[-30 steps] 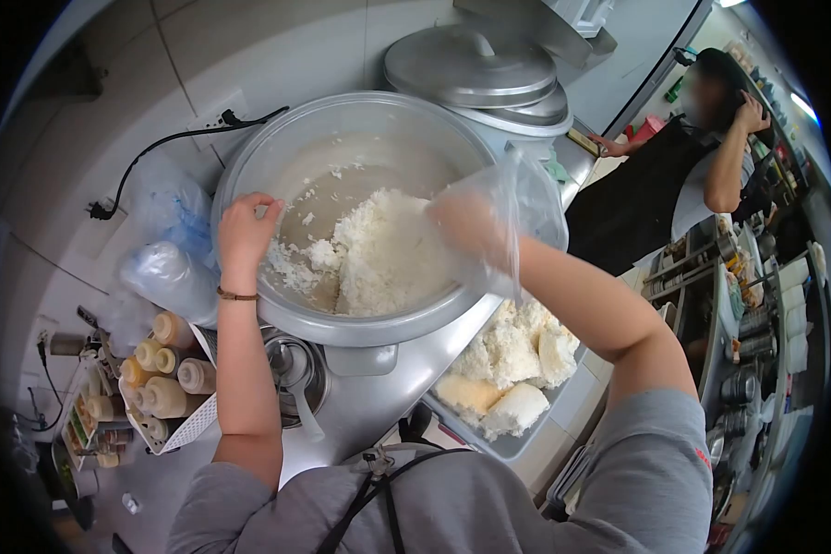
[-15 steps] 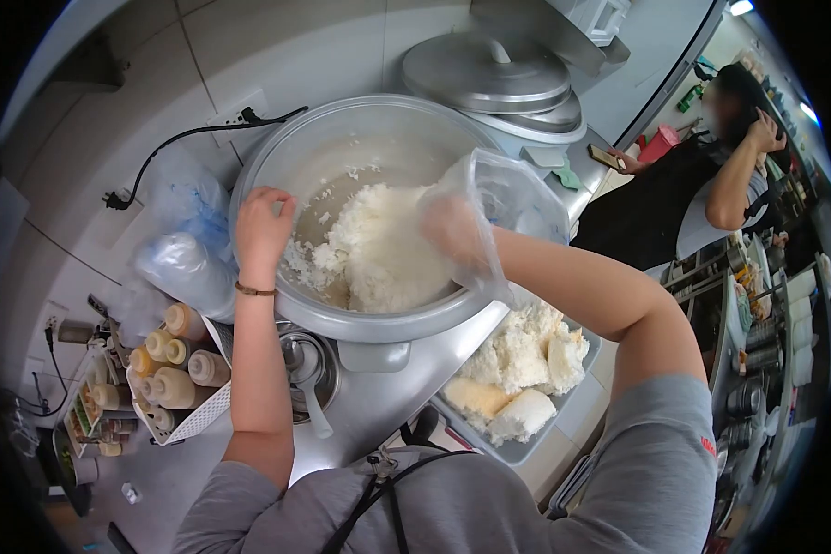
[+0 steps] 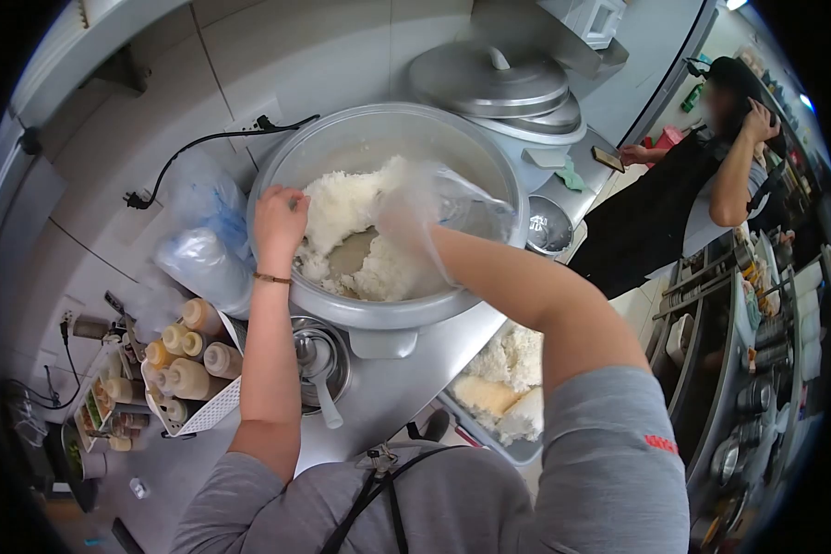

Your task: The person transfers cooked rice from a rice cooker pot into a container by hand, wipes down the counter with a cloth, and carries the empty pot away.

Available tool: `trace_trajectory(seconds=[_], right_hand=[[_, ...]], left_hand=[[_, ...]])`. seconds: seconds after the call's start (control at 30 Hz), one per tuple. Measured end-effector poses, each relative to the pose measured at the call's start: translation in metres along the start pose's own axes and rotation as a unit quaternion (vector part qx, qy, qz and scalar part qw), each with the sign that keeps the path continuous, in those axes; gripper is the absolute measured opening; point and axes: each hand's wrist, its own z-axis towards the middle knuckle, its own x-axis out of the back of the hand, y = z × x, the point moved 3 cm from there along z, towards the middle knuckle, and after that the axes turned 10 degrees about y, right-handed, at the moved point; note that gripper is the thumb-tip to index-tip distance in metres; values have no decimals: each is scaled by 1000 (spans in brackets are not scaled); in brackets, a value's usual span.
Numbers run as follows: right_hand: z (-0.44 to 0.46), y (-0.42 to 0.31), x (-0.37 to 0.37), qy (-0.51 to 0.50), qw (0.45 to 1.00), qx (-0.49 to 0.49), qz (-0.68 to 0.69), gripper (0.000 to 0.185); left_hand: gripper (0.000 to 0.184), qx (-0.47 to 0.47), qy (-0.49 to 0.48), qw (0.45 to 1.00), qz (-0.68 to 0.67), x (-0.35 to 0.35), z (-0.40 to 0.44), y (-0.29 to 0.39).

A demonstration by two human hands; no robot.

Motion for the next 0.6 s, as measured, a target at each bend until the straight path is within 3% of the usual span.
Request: trace_trajectory(seconds=[0.1, 0.2, 0.27, 0.3, 0.33, 0.4, 0.43, 0.5, 0.57, 0.6], right_hand=[[12, -2, 1, 80, 991, -61, 93, 15], [20, 4, 14, -27, 999, 24, -12, 16], [10, 3, 65, -90, 996, 10, -21, 18], [0, 14, 41, -91, 996, 13, -20, 18], [-13, 34, 0, -25, 993, 62, -95, 20], [-26, 47, -9, 43, 979, 111, -166, 23], [-32, 56, 14, -14, 999, -28, -41, 33], [-39, 61, 44, -72, 980, -168, 81, 45], [-40, 58, 65, -20, 971, -191, 140, 57], [-34, 52, 68, -101, 961, -202, 156, 57]], left_hand=[[15, 10, 9, 1000, -4, -1, -1, -4], [17, -6, -6, 1000, 8, -1, 1, -4], [18, 4, -36, 999, 19, -3, 0, -5], [18, 7, -37, 999, 20, -3, -1, -6], [18, 1, -36, 999, 23, -4, 0, -6], [18, -5, -35, 999, 27, -2, -1, -5], [19, 0, -42, 999, 24, 1, -1, -2], [19, 4, -49, 999, 16, 3, -1, 3], [18, 2, -48, 999, 13, 3, -1, 5], [18, 5, -46, 999, 12, 4, -1, 6]])
